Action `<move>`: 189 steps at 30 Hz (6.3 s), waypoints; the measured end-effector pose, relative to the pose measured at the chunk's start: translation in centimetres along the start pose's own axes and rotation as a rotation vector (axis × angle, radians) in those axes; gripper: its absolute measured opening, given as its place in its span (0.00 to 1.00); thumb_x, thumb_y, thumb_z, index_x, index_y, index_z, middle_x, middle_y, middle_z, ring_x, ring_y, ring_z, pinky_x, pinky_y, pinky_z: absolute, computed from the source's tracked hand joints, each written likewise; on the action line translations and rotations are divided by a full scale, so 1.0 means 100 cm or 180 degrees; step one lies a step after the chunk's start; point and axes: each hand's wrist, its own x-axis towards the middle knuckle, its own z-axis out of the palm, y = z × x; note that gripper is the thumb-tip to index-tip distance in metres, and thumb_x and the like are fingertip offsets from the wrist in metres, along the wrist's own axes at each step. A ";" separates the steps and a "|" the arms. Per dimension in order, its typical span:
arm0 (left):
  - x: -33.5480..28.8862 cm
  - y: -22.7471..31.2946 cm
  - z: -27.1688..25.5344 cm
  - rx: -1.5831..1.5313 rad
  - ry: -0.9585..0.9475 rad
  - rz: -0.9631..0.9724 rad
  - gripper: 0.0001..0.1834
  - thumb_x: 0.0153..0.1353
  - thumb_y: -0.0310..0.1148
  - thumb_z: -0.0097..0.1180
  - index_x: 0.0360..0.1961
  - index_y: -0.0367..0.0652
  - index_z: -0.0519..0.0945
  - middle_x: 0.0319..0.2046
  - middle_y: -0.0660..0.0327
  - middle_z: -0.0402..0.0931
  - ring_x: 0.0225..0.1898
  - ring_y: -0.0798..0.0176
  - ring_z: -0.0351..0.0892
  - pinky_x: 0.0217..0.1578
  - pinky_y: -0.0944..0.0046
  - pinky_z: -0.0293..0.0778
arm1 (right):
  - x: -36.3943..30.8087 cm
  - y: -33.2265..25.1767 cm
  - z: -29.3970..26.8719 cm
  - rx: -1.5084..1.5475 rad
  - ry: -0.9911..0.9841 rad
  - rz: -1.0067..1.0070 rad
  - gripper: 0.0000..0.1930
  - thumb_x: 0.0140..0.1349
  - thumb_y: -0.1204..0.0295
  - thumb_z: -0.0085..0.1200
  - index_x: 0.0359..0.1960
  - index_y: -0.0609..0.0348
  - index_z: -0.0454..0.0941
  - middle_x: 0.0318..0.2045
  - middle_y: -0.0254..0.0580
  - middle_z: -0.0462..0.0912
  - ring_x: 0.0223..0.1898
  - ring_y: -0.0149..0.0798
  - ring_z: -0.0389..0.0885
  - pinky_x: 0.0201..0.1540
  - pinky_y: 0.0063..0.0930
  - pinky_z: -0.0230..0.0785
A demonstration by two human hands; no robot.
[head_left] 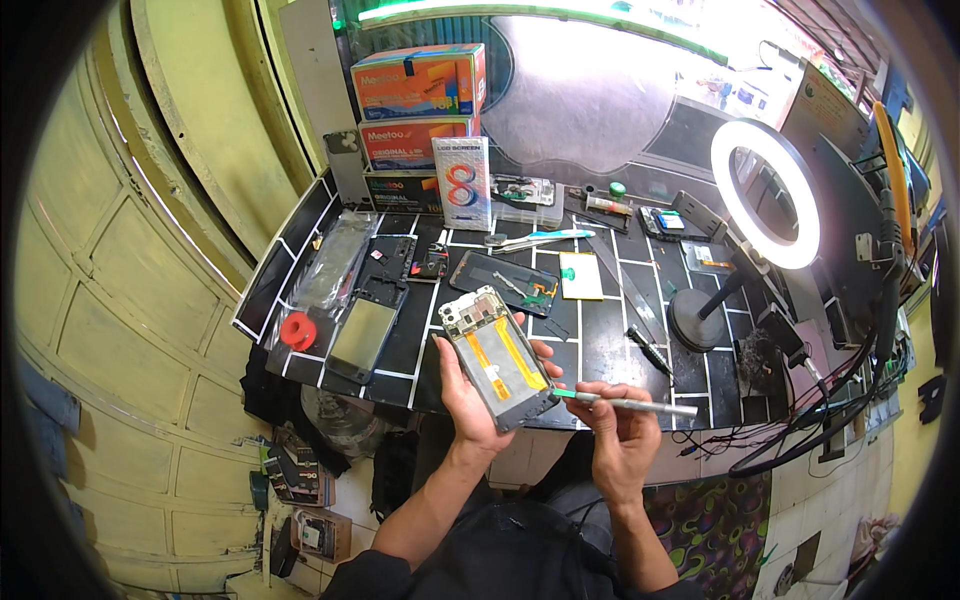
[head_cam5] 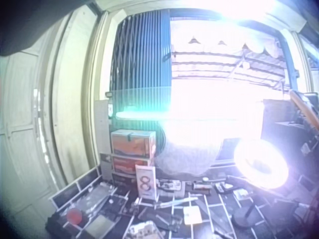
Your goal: The person uses a small tool to work on the internal components of a disassembled smartphone, then opens a box and removes a packaged item. The person handles the phone and box on a cluttered workbench.
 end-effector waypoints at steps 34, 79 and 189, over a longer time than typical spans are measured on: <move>-0.003 -0.005 0.017 0.0070 0.0530 0.0596 0.45 0.69 0.73 0.26 0.63 0.42 0.66 0.38 0.48 0.77 0.37 0.49 0.82 0.37 0.44 0.80 | -0.022 0.001 0.008 -0.0251 -0.0193 -0.0420 0.08 0.73 0.76 0.52 0.47 0.66 0.68 0.45 0.57 0.82 0.49 0.48 0.85 0.54 0.42 0.83; 0.001 -0.027 0.018 0.0999 0.1606 0.2366 0.46 0.67 0.75 0.29 0.67 0.45 0.60 0.36 0.58 0.65 0.33 0.63 0.69 0.30 0.54 0.72 | -0.040 0.025 0.027 -0.2212 -0.0711 -0.2071 0.16 0.54 0.86 0.60 0.46 0.68 0.82 0.52 0.66 0.83 0.49 0.52 0.88 0.40 0.31 0.84; 0.002 -0.030 0.015 0.0913 0.1366 0.2889 0.49 0.66 0.76 0.32 0.69 0.43 0.56 0.37 0.58 0.65 0.33 0.65 0.65 0.34 0.58 0.70 | -0.037 0.033 0.039 -0.1929 -0.0238 -0.2011 0.06 0.63 0.83 0.60 0.42 0.65 0.81 0.43 0.61 0.87 0.41 0.51 0.91 0.38 0.33 0.86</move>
